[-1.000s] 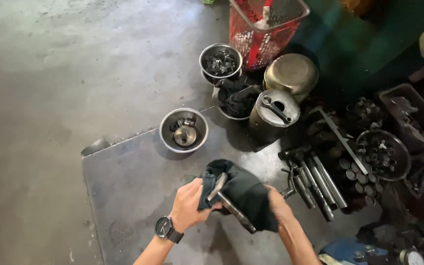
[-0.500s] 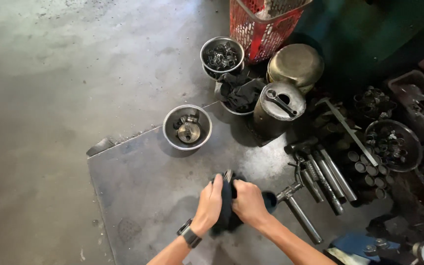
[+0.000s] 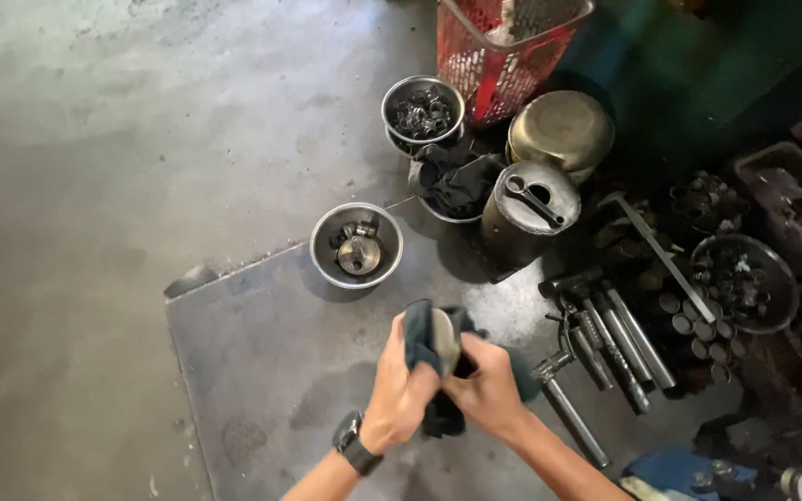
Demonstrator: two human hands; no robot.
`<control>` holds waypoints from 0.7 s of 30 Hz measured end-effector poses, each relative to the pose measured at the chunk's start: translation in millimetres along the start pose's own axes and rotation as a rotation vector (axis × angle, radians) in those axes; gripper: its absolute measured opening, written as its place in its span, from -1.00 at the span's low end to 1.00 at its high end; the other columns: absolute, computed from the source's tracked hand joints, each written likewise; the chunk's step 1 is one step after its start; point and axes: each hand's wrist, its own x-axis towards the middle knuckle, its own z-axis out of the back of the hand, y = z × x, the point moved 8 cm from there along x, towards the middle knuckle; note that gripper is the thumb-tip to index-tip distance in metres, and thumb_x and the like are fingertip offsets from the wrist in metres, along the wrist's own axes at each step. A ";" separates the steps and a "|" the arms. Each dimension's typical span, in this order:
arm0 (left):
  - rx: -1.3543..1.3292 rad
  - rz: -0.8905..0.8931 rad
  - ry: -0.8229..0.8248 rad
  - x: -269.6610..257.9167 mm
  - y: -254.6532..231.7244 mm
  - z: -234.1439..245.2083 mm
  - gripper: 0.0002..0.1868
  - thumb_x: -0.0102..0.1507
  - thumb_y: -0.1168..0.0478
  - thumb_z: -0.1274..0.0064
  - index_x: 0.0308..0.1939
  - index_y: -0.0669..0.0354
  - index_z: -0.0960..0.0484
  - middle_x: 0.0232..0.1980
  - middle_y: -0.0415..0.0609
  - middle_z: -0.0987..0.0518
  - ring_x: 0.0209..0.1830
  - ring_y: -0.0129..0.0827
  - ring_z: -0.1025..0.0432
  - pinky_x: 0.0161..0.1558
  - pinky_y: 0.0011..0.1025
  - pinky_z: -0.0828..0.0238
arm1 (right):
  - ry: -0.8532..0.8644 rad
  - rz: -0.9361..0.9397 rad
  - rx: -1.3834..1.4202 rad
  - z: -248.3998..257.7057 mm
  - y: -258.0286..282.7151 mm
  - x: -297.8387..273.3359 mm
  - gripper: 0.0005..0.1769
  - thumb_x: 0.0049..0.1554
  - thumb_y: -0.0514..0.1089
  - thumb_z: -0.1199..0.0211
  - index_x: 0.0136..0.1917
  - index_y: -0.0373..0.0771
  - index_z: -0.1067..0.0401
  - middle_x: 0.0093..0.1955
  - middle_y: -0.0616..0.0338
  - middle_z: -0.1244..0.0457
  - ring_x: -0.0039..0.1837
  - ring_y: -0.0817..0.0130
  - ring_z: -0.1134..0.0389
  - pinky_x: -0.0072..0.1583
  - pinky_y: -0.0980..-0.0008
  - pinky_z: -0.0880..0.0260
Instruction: The person wipes various small metal parts and tools with a dark cloth on a workbench. They handle items such as a metal ring, a cylindrical component, and a caliper, cleaning them individually before placing them into bowls or back onto the bench.
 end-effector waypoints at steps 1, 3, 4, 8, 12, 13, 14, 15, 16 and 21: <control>0.131 -0.180 0.073 1.0 -18.8 -2.2 -0.37 0.35 0.02 0.14 0.40 0.35 -0.31 0.34 0.24 -0.43 0.33 0.03 -0.38 0.36 -0.24 -0.28 | 0.138 -0.215 0.478 -14.9 -17.6 -1.2 -0.63 -0.17 -0.33 -0.42 -0.04 -0.37 -0.49 -0.13 0.17 -0.37 -0.08 0.53 -0.35 -0.01 0.39 -0.38; 0.270 -0.349 0.146 -2.3 -34.1 -2.0 -0.36 0.35 -0.04 0.09 0.38 0.34 -0.35 0.33 0.25 -0.43 0.32 0.04 -0.40 0.36 -0.27 -0.31 | 0.281 -0.446 0.957 -33.3 -32.4 -11.1 -0.56 -0.11 -0.36 -0.34 0.09 -0.35 -0.53 -0.12 0.31 -0.42 -0.08 0.57 -0.38 -0.03 0.48 -0.45; 0.293 -0.382 0.225 -6.2 -34.9 -5.4 -0.29 0.36 -0.19 0.12 0.35 0.34 -0.37 0.29 0.26 -0.43 0.27 0.05 -0.40 0.33 -0.29 -0.33 | 0.485 -0.477 1.051 -44.5 -29.5 -21.2 -0.67 -0.06 -0.37 -0.38 0.02 -0.43 -0.54 -0.12 0.26 -0.43 -0.08 0.53 -0.38 -0.02 0.44 -0.46; 0.196 -0.105 0.188 -3.9 6.2 0.0 -0.10 0.33 -0.44 0.19 0.27 0.41 -0.36 0.16 0.28 -0.45 0.14 0.12 -0.38 0.23 -0.27 -0.36 | 0.372 -0.264 0.748 -14.5 2.2 2.2 -0.71 -0.08 -0.33 -0.48 -0.06 -0.42 -0.57 -0.18 0.24 -0.45 -0.10 0.55 -0.40 -0.05 0.46 -0.48; 0.133 -0.121 0.110 -3.4 5.3 6.2 -0.14 0.37 -0.40 0.22 0.28 0.40 -0.38 0.24 0.27 -0.44 0.24 0.10 -0.38 0.31 -0.23 -0.32 | 0.005 0.122 -0.013 1.3 8.5 -0.3 -0.63 -0.29 -0.33 -0.54 -0.20 -0.38 -0.48 -0.19 0.00 -0.33 -0.12 0.10 -0.41 -0.02 0.24 -0.32; 0.161 -0.251 0.180 -2.8 -6.1 3.7 -0.15 0.38 -0.39 0.22 0.30 0.40 -0.39 0.29 0.26 -0.43 0.28 0.06 -0.39 0.33 -0.23 -0.33 | 0.267 -0.186 0.439 -26.9 -23.5 -5.1 -0.72 -0.18 -0.32 -0.47 -0.15 -0.39 -0.53 -0.18 0.08 -0.39 -0.12 0.26 -0.41 -0.04 0.29 -0.40; 0.190 -0.381 0.250 -3.7 -17.0 1.3 -0.16 0.40 -0.37 0.21 0.33 0.39 -0.41 0.34 0.24 -0.42 0.32 0.02 -0.40 0.36 -0.24 -0.34 | 0.529 -0.503 0.884 -58.0 -41.7 -20.9 -0.79 -0.06 -0.31 -0.40 -0.11 -0.40 -0.58 -0.18 0.16 -0.45 -0.12 0.43 -0.40 -0.06 0.34 -0.48; 0.194 -0.377 0.248 -7.2 6.2 6.3 -0.16 0.40 -0.37 0.21 0.33 0.39 -0.41 0.34 0.24 -0.42 0.32 0.02 -0.40 0.36 -0.24 -0.34 | 0.532 -0.503 0.889 -60.4 -45.2 -28.4 -0.79 -0.06 -0.31 -0.40 -0.11 -0.40 -0.58 -0.18 0.16 -0.45 -0.12 0.43 -0.40 -0.06 0.34 -0.48; 0.222 -0.389 0.243 -12.0 29.3 12.1 -0.17 0.41 -0.31 0.15 0.39 0.43 -0.34 0.39 0.28 -0.39 0.38 0.06 -0.36 0.40 -0.20 -0.28 | 0.520 -0.581 0.879 -64.8 -53.9 -38.9 -0.66 -0.15 -0.34 -0.48 -0.06 -0.35 -0.52 -0.15 0.16 -0.40 -0.08 0.44 -0.38 0.01 0.35 -0.44; 0.203 -0.123 0.141 -4.0 -13.3 9.5 -0.18 0.25 -0.08 -0.12 0.37 0.48 -0.29 0.33 0.37 -0.39 0.35 0.21 -0.30 0.38 -0.10 -0.23 | 0.331 -0.218 0.547 -17.6 6.8 -7.9 -0.75 -0.12 -0.29 -0.46 -0.13 -0.38 -0.54 -0.20 0.07 -0.45 -0.13 0.38 -0.47 -0.03 0.34 -0.46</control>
